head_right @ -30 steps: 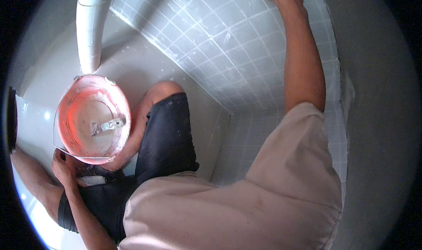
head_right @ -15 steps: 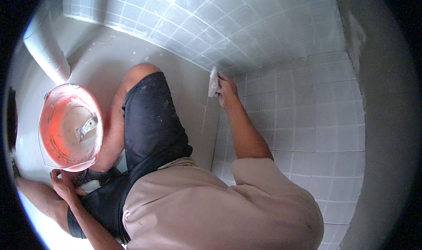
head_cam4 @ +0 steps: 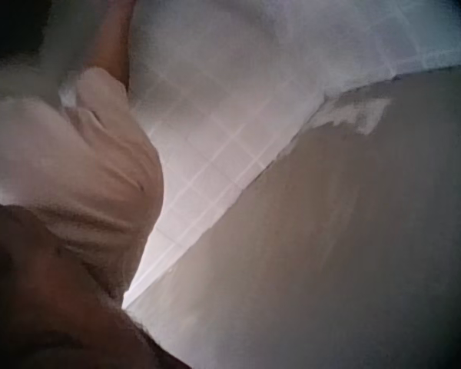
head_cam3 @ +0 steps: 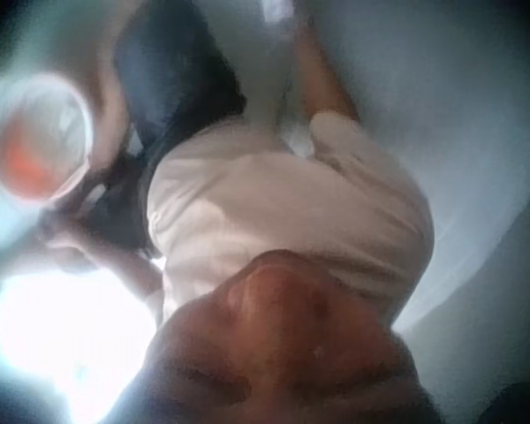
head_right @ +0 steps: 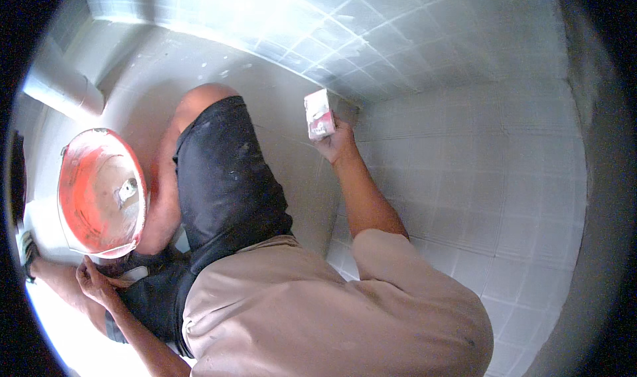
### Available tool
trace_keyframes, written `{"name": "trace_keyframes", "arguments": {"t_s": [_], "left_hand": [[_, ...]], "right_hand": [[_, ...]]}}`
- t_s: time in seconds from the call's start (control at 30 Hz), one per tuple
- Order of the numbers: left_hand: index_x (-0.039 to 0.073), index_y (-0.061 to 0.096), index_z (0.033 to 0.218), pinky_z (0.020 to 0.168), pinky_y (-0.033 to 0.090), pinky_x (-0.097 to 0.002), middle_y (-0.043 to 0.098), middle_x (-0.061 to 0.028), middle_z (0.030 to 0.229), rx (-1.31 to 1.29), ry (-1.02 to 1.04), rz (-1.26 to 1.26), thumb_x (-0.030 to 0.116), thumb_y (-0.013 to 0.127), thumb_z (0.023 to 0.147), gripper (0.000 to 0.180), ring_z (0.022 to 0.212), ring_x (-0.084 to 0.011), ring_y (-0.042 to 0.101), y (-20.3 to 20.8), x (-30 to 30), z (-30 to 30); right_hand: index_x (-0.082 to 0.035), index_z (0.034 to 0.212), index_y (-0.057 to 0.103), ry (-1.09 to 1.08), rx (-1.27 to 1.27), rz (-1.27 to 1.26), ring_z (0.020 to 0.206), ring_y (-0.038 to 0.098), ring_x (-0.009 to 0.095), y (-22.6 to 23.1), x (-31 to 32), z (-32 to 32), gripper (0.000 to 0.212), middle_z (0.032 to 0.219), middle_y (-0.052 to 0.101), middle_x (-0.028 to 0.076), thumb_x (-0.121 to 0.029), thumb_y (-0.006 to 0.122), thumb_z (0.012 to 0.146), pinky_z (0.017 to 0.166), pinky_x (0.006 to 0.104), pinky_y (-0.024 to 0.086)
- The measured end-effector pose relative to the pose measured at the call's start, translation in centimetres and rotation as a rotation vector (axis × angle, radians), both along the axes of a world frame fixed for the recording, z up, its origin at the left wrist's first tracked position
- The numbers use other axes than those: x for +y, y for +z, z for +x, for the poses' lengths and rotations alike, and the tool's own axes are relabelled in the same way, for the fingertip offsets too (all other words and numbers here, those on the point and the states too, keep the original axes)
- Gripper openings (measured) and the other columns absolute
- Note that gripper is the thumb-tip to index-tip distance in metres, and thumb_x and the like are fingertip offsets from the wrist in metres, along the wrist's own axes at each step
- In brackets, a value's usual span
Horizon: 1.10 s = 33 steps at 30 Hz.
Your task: The person applies grout to the joints of a tiled wall using a small rectangular spreader, frequently dipping the tool into a pink bucket containing a white grouting compound.
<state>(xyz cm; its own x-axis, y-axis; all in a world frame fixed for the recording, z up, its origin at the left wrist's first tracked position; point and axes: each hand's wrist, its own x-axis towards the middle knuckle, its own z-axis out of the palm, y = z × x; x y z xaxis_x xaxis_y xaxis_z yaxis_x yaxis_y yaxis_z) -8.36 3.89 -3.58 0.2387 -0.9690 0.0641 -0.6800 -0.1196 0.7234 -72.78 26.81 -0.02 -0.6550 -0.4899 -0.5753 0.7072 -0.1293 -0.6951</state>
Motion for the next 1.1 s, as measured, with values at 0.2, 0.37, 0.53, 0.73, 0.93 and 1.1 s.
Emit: {"name": "trace_keyframes", "arguments": {"t_s": [0.2,0.37,0.53,0.73,0.93,1.1], "left_hand": [[-0.005,0.065,0.093,0.081,0.051,-0.0358,0.066,-0.0125,0.094,0.05,-0.182,-0.397,0.012,0.062,0.094,0.017,0.084,-0.0221,0.062,13.2,4.9,-10.1],[-0.003,0.064,0.117,0.095,0.045,-0.0336,0.066,-0.0115,0.111,0.605,-0.682,0.179,0.006,0.053,0.097,0.025,0.106,-0.0194,0.059,15.4,6.9,-20.7],[0.001,0.054,0.134,0.104,0.042,-0.0364,0.059,-0.0113,0.131,1.206,-0.767,0.485,0.016,0.063,0.096,0.042,0.116,-0.02,0.057,11.9,8.0,-21.9],[0.0,0.053,0.133,0.104,0.043,-0.0373,0.057,-0.0126,0.137,1.34,-0.665,0.555,0.025,0.075,0.086,0.057,0.121,-0.0202,0.056,10.9,7.8,-19.8],[-0.001,0.065,0.113,0.088,0.047,-0.0277,0.07,-0.0028,0.107,1.164,-0.631,0.457,0.001,0.064,0.091,0.022,0.098,-0.0097,0.06,11.6,7.0,-18.8],[-0.001,0.063,0.115,0.089,0.047,-0.0286,0.069,-0.0041,0.109,1.042,-0.627,0.516,-0.002,0.062,0.091,0.024,0.1,-0.0111,0.06,13.1,7.0,-20.1]], "right_hand": [[0.0,0.118,0.062,0.42,-0.077,-0.31,0.095,0.069,0.032,8.0,-6.9,8.6,0.031,0.113,0.067,0.02,-0.011,0.052,0.091,0.076,0.0463,0.059],[0.002,0.131,0.056,0.827,-0.39,-0.521,0.102,0.069,0.03,10.5,-10.7,16.7,0.049,0.119,0.065,0.022,-0.004,0.067,0.083,0.085,0.0416,0.06],[-0.001,0.11,0.063,0.809,-0.574,-0.322,0.086,0.071,0.023,10.1,-11.2,23.2,0.023,0.101,0.069,0.014,-0.007,0.068,0.088,0.075,0.0356,0.061],[0.0,0.106,0.064,0.837,-0.075,-0.315,0.089,0.067,0.015,11.1,-11.5,25.7,0.017,0.097,0.068,0.009,-0.009,0.065,0.093,0.08,0.0297,0.055],[0.001,0.118,0.066,0.959,1.04,-0.226,0.084,0.057,0.01,14.2,-14.1,23.6,0.024,0.094,0.062,0.005,-0.009,0.054,0.1,0.076,0.0255,0.047],[-0.001,0.114,0.069,1.104,1.395,-0.302,0.083,0.056,0.02,13.9,-14.4,23.3,0.026,0.094,0.061,0.01,0.003,0.061,0.09,0.072,0.0308,0.046]]}}
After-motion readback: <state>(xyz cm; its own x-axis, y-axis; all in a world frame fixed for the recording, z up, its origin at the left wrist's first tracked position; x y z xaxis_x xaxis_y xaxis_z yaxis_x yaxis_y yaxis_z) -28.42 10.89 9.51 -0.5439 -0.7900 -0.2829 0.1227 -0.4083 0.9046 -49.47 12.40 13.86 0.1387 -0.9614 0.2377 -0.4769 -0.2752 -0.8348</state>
